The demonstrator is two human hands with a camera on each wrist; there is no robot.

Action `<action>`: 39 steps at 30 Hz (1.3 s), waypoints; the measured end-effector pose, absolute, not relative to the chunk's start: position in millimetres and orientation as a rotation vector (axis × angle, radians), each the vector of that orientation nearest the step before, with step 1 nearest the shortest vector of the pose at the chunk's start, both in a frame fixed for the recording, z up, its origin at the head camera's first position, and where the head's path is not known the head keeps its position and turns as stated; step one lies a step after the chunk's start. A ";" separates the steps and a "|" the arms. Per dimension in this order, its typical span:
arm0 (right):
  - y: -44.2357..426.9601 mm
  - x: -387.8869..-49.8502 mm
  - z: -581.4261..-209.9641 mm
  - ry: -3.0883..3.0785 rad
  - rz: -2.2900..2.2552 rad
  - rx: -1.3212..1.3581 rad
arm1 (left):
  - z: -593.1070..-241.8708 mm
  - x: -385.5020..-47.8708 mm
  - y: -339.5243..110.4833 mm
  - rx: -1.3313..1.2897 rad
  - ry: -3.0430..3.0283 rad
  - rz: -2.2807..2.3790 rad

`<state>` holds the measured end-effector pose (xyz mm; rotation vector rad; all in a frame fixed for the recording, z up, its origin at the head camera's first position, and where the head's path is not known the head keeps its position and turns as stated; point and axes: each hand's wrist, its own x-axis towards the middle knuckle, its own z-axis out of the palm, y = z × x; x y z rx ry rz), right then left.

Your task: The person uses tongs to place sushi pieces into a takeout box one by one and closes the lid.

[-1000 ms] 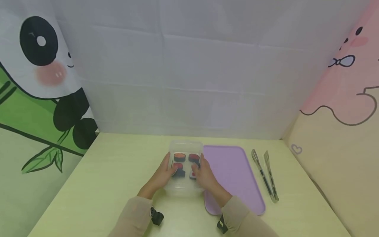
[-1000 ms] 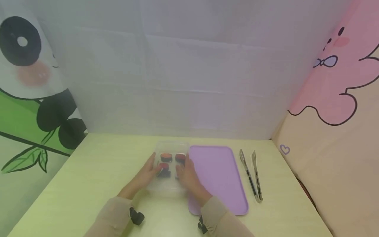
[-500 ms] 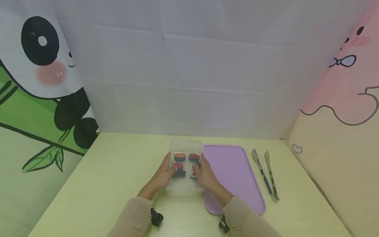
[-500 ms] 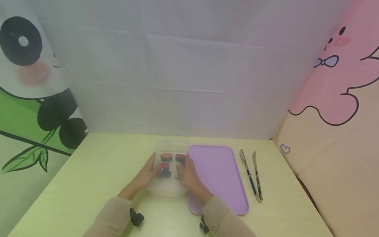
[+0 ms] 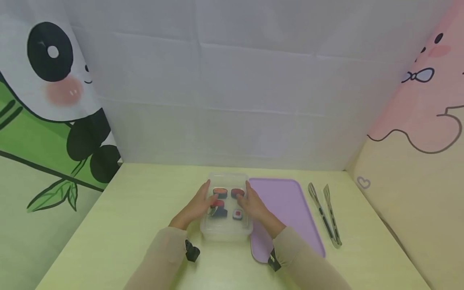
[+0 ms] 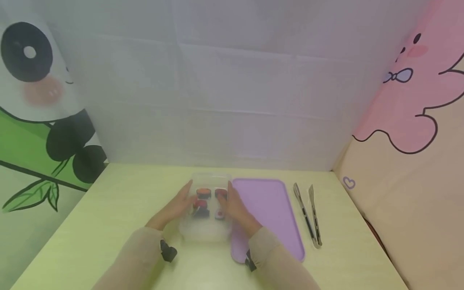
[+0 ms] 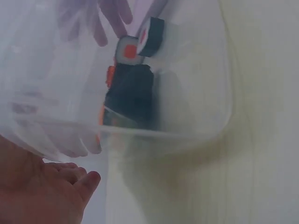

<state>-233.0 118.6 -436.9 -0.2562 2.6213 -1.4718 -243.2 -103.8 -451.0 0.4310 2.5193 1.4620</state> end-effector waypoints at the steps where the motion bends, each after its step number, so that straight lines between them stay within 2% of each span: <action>1: 118.6 -234.8 -440.4 2.619 -1.473 -0.257 | -451.9 -244.4 -102.9 0.427 2.525 1.430; 5: 117.5 -236.2 -450.2 2.625 -1.463 -0.253 | -454.7 -242.2 -99.9 0.411 2.573 1.332; 15: 115.4 -232.4 -445.3 2.668 -1.417 -0.247 | -453.3 -242.0 -100.3 0.472 2.620 1.322; 26: 116.1 -249.7 -432.9 2.664 -1.398 -0.143 | -451.8 -261.3 -109.3 0.432 2.451 1.394; 32: 113.3 -266.7 -441.9 2.738 -1.318 -0.134 | -451.7 -280.9 -101.3 0.404 2.596 1.296; 39: 108.2 -267.8 -445.9 2.715 -1.348 -0.123 | -454.6 -289.1 -100.9 0.396 2.655 1.184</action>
